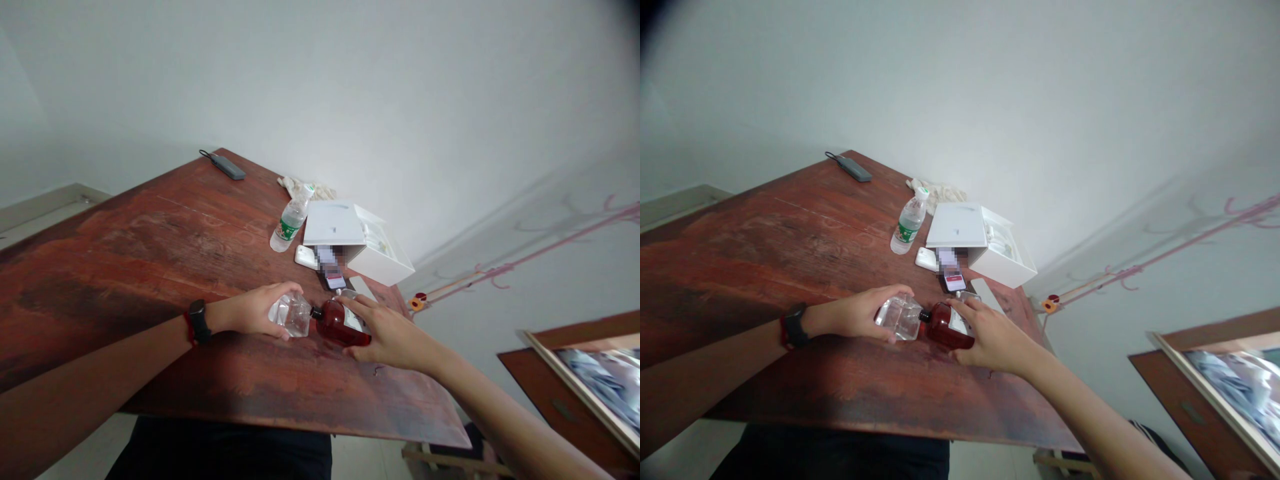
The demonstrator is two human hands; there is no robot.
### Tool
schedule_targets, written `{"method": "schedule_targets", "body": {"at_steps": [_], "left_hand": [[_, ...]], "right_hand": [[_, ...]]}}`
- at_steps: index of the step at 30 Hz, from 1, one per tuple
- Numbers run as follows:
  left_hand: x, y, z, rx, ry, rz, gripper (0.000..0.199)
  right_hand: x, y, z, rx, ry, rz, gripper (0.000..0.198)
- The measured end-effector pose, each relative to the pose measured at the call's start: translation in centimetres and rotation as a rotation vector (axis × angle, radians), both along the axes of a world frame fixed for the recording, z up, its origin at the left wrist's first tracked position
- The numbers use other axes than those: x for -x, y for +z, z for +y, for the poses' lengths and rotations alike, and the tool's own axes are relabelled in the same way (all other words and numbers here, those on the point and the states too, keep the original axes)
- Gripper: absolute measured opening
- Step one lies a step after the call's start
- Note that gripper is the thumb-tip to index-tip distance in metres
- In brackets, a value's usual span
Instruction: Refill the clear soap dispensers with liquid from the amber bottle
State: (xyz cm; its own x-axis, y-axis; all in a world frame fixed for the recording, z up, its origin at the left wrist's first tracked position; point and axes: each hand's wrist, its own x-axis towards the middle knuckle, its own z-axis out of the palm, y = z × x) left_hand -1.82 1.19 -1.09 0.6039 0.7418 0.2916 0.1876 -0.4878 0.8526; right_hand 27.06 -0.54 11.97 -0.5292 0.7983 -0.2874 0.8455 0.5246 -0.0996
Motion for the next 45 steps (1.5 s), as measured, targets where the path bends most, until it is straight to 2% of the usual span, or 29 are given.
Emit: {"method": "schedule_targets", "body": {"at_steps": [4,16,24,36,45], "left_hand": [[0.01,0.1,0.06,-0.006,-0.022,0.001,0.072],[0.11,0.23,0.04,-0.006,-0.024,0.001,0.073],[0.15,-0.57,0.12,-0.021,0.003,0.004,0.082],[0.15,0.03,-0.01,-0.018,0.011,0.019,0.079],[0.21,0.17,0.2,0.002,-0.034,0.003,0.076]], "right_hand": [[-0.15,-0.16,0.0,-0.002,-0.003,0.015,0.085],[0.16,0.1,-0.11,-0.004,-0.01,-0.003,0.084],[-0.05,-0.15,-0.1,-0.019,0.012,0.035,0.081],[-0.41,-0.38,0.05,-0.028,0.021,0.015,0.085],[-0.34,-0.31,-0.03,-0.035,0.019,-0.003,0.084]]}}
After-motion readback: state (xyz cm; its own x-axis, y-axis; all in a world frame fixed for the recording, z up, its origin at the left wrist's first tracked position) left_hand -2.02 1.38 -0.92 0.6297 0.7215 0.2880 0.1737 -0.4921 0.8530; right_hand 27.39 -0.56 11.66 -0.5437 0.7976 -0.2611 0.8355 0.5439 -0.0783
